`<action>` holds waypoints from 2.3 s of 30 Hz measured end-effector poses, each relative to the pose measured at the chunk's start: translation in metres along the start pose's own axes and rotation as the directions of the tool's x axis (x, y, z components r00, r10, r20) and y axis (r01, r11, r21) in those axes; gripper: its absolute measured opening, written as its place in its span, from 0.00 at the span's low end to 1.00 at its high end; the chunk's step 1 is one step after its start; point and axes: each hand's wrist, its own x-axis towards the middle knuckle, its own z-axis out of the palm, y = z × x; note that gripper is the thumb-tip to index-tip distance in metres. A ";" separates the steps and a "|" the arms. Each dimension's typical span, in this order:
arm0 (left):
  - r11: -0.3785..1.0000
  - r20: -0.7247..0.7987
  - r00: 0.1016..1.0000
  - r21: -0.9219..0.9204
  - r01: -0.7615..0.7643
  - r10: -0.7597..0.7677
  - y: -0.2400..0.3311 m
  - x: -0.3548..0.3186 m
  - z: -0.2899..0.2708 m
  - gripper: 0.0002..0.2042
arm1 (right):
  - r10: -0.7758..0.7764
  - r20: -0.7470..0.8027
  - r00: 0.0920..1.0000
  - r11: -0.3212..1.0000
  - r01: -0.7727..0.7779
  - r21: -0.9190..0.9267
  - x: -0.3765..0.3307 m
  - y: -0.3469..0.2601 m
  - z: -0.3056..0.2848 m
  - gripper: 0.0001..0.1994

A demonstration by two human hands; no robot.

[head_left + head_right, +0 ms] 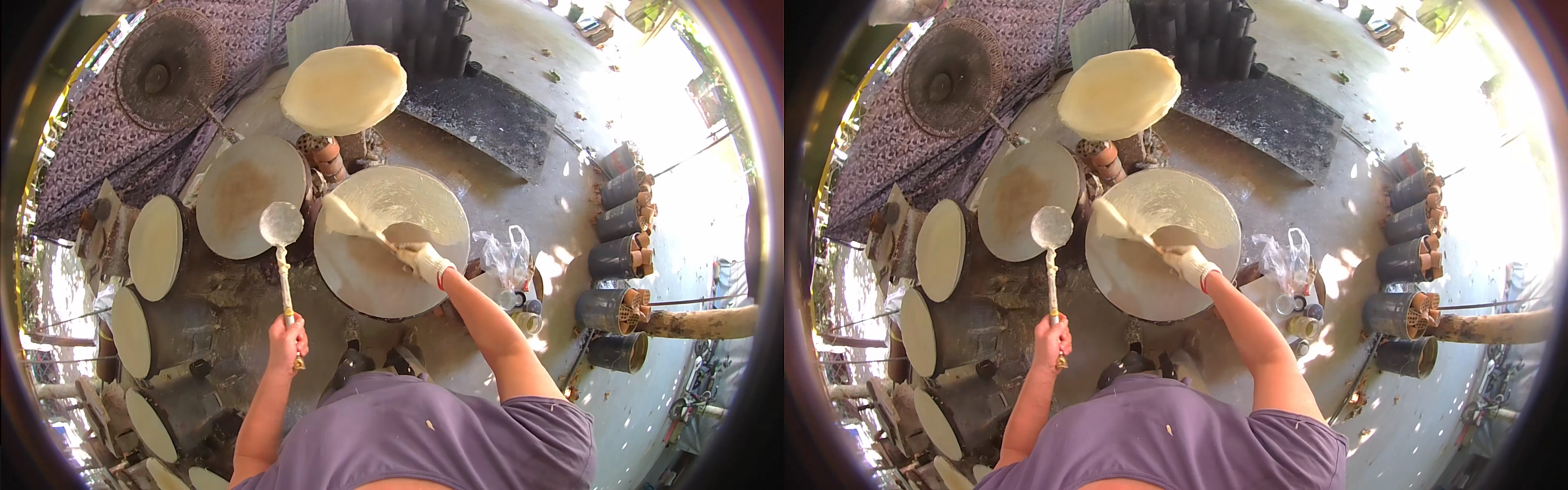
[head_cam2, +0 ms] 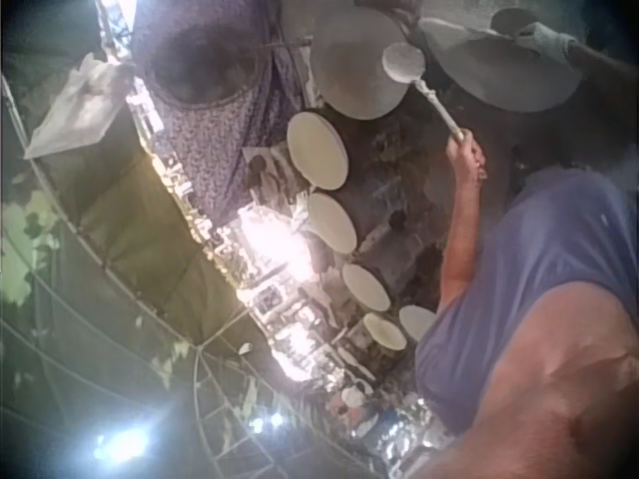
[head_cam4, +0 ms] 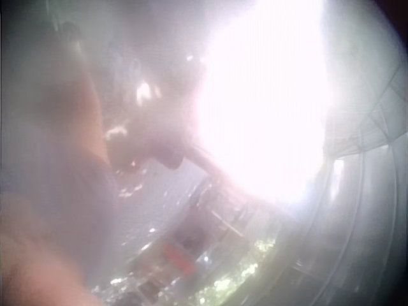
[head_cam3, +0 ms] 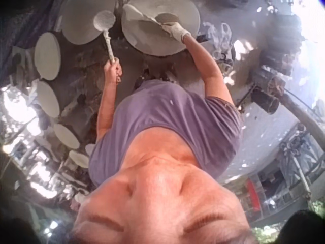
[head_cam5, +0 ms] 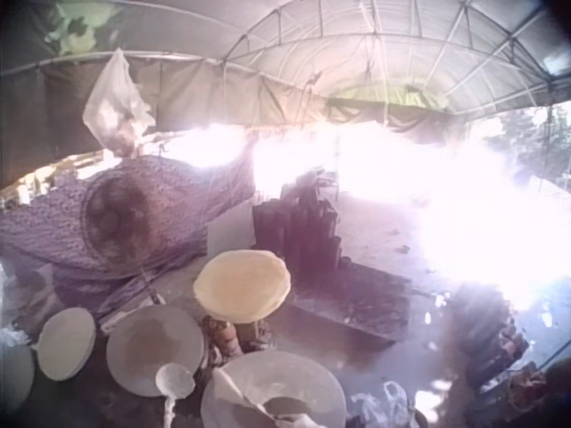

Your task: The person scoops batter from a large metal bowl and pours it onto several hot, round griddles. They use a wooden stick to spread the batter into thin, circular crepes and then lift the cooked crepes off the griddles with a spatula.

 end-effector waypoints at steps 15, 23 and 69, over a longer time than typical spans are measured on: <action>0.076 0.092 0.950 0.990 -0.120 0.299 -0.104 -0.066 -0.024 0.14 | 0.127 0.329 0.936 0.992 -0.121 -0.038 -0.033 0.034 -0.049 0.16; 0.058 0.110 0.946 0.989 -0.134 0.306 -0.131 -0.096 -0.009 0.14 | 0.053 0.140 0.989 0.994 -0.039 -0.104 -0.020 0.031 -0.041 0.16; 0.895 0.511 0.860 -0.378 0.235 -0.010 -0.042 -0.122 -0.283 0.11 | 0.119 -0.657 0.745 0.854 0.260 0.450 -0.073 0.157 0.293 0.17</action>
